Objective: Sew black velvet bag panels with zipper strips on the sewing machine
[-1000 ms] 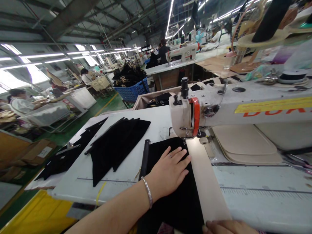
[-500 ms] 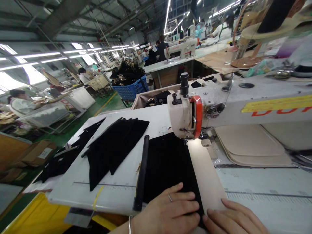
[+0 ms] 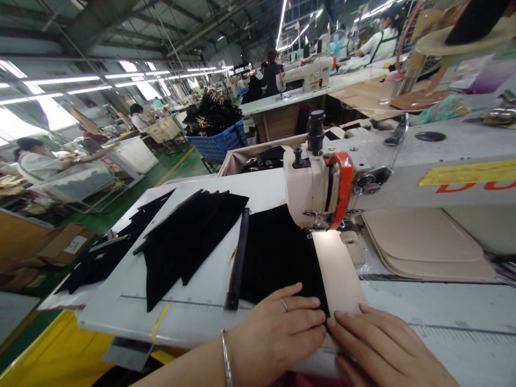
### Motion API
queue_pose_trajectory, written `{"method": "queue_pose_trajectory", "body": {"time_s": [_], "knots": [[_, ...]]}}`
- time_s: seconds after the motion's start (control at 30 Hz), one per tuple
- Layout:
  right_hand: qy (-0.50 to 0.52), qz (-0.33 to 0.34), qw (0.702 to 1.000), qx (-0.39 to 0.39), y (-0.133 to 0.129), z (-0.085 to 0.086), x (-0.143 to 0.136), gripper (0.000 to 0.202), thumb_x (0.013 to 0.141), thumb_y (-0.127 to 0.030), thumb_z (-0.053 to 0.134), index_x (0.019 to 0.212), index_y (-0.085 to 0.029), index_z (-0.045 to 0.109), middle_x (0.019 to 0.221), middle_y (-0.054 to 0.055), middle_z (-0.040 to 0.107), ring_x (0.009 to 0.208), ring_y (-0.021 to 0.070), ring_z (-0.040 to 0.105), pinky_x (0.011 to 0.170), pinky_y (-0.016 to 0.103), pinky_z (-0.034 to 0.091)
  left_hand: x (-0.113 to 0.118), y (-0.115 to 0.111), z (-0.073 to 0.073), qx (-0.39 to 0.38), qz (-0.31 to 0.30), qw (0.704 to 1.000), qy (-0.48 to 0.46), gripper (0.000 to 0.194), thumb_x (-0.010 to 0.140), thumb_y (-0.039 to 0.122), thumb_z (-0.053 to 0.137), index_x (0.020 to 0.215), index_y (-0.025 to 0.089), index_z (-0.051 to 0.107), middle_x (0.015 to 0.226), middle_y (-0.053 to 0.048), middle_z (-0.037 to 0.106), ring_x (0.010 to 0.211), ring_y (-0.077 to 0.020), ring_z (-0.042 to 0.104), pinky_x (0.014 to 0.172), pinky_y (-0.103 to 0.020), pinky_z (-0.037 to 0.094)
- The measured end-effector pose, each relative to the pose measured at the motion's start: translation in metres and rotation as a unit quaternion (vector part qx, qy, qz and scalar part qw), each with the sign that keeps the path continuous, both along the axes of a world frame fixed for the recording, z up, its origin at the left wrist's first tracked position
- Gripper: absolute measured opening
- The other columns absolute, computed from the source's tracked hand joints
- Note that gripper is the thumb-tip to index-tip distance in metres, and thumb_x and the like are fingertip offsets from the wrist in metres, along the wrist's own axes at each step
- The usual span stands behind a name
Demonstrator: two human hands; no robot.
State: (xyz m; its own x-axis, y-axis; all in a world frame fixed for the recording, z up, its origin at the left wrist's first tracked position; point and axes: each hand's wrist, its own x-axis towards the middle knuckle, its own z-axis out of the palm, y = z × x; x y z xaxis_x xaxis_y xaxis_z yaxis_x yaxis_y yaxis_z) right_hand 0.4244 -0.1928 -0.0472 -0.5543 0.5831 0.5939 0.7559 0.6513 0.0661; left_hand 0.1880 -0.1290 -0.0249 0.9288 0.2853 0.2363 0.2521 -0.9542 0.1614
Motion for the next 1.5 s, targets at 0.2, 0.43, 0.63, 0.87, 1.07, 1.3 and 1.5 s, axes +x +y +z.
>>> {"method": "queue_pose_trajectory", "body": {"time_s": [0.2,0.43,0.63,0.87,1.07,1.3,1.5], "knots": [[-0.004,-0.020,0.999,-0.046,0.010,0.005,-0.002,0.036,0.086,-0.036,0.057,0.116,-0.018,0.063,0.109,0.004,0.069,0.096,0.0180,0.062,0.086,0.033,0.051,0.006,0.016,0.000,0.019,0.009,1.000,0.009,0.023,0.097,0.018,0.048,0.116,0.017,0.060,0.122,-0.002,0.065,0.129,-0.0154,0.048,0.119,-0.038,0.027],[0.009,-0.042,0.993,-0.111,0.018,-0.002,0.000,0.044,0.086,-0.034,0.058,0.128,-0.020,0.056,0.118,0.006,0.064,0.104,0.0198,0.059,0.089,0.036,0.049,0.012,0.035,-0.001,0.029,0.020,0.999,0.014,0.024,0.099,0.018,0.043,0.114,0.016,0.061,0.123,-0.004,0.065,0.129,-0.0160,0.047,0.117,-0.037,0.031],[0.025,-0.065,0.983,-0.170,0.030,-0.002,0.000,0.042,0.088,-0.034,0.056,0.128,-0.022,0.053,0.118,0.006,0.061,0.106,0.0216,0.056,0.091,0.042,0.046,0.015,0.053,-0.001,0.025,0.021,0.999,0.014,0.025,0.099,0.017,0.041,0.116,0.013,0.059,0.125,-0.006,0.063,0.128,-0.0168,0.049,0.116,-0.036,0.032],[0.026,-0.086,0.976,-0.199,0.051,0.006,-0.001,0.035,0.089,-0.032,0.053,0.122,-0.022,0.057,0.113,0.005,0.060,0.104,0.0225,0.054,0.092,0.044,0.044,0.020,0.075,-0.004,0.035,0.030,0.999,0.017,0.025,0.098,0.015,0.040,0.115,0.012,0.058,0.125,-0.006,0.062,0.126,-0.0173,0.050,0.115,-0.035,0.033],[0.008,-0.085,0.974,-0.208,0.073,0.010,0.001,0.036,0.090,-0.033,0.052,0.123,-0.021,0.058,0.111,0.007,0.061,0.102,0.0237,0.055,0.090,0.044,0.045,0.026,0.094,-0.003,0.027,0.045,0.998,0.016,0.022,0.097,0.013,0.042,0.110,0.013,0.059,0.122,-0.006,0.061,0.121,-0.0171,0.053,0.112,-0.034,0.037],[-0.018,-0.119,0.969,-0.216,0.091,0.009,-0.001,0.039,0.091,-0.035,0.048,0.126,-0.020,0.056,0.115,0.008,0.061,0.098,0.0244,0.057,0.089,0.046,0.046,0.033,0.113,-0.007,-0.003,0.085,0.996,0.007,0.018,0.093,0.012,0.049,0.105,0.016,0.063,0.113,-0.004,0.065,0.112,-0.0151,0.058,0.105,-0.030,0.044],[-0.014,-0.145,0.965,-0.216,0.098,0.002,0.000,0.042,0.090,-0.040,0.046,0.127,-0.021,0.054,0.118,0.008,0.061,0.104,0.0279,0.056,0.093,0.049,0.044,0.034,0.119,-0.016,-0.013,0.133,0.991,-0.011,0.020,0.089,0.010,0.054,0.104,0.017,0.065,0.112,-0.003,0.067,0.108,-0.0170,0.060,0.099,-0.030,0.049]]}}
